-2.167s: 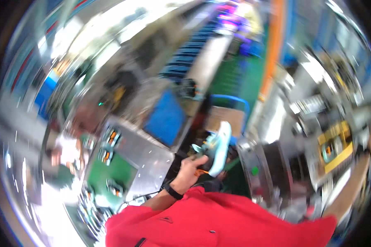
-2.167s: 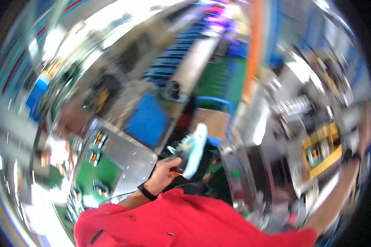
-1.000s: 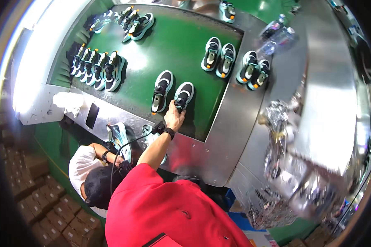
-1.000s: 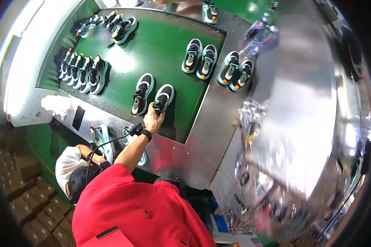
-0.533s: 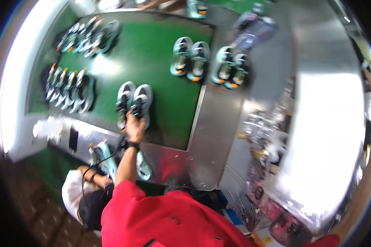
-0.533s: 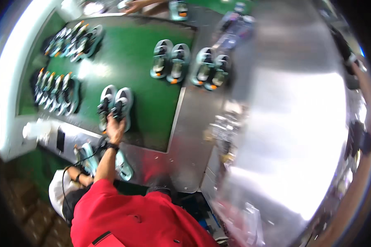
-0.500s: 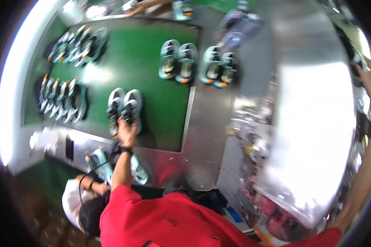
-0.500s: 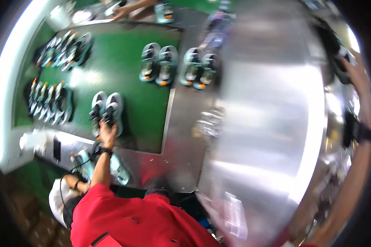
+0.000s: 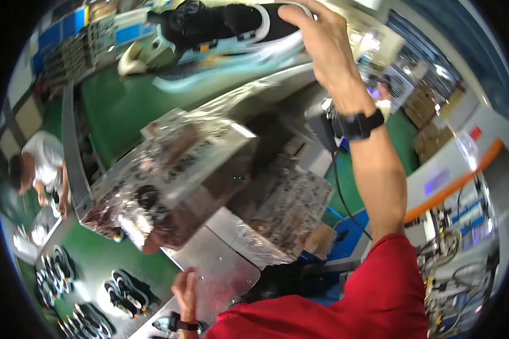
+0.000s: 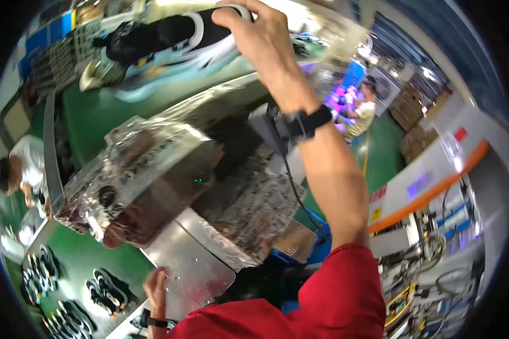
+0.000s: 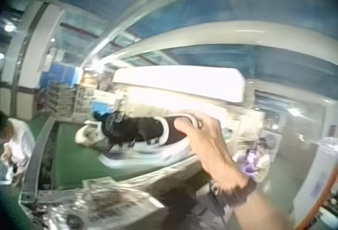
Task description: Assembling shoe components using factory machinery and conveyor belts.
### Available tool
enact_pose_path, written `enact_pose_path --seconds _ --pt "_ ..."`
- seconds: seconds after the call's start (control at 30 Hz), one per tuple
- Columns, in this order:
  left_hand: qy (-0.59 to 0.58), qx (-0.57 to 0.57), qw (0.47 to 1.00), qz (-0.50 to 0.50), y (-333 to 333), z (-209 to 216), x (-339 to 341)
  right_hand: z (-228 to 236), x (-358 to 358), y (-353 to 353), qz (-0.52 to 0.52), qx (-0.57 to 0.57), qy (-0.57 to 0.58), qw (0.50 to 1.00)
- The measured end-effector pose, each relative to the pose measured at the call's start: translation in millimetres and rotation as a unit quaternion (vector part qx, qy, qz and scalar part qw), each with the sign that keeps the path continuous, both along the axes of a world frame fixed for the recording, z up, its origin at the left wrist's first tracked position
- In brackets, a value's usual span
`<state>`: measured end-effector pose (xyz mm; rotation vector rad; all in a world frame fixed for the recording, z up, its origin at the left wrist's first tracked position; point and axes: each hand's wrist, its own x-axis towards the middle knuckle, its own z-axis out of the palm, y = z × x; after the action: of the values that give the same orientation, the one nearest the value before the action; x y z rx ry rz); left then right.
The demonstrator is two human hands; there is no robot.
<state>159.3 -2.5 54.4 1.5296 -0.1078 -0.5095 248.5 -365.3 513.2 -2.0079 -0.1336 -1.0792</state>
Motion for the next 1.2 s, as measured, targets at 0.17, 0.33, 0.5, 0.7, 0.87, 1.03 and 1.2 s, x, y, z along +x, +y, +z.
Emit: enact_pose_path --seconds 0.17,0.33,0.5,0.7,0.87,1.03,1.2 --pt "0.228 -0.452 0.787 -0.352 -163 158 -59 -22 -174 -34 -0.065 0.075 -0.083 0.992" --pt "0.343 -0.347 0.666 -0.565 -260 218 -147 -81 -363 -33 -0.135 0.103 0.042 0.984" --pt "0.360 -0.346 0.610 -0.616 -289 229 -290 -163 -558 -10 -0.392 0.211 0.022 0.895" --pt "0.088 -0.212 0.675 -0.701 -348 208 -456 -253 -719 72 -0.413 0.318 -0.145 0.841" --pt "0.071 -0.163 0.565 -0.806 -380 173 -592 -275 -810 90 -0.634 0.453 -0.228 0.584" --pt "-0.101 -0.050 0.551 -0.827 -482 120 -736 -309 -903 124 -0.760 0.339 -0.253 0.493" --pt "-0.312 -0.026 0.564 -0.765 -558 40 -859 -301 -934 154 -0.865 0.277 -0.200 0.368"
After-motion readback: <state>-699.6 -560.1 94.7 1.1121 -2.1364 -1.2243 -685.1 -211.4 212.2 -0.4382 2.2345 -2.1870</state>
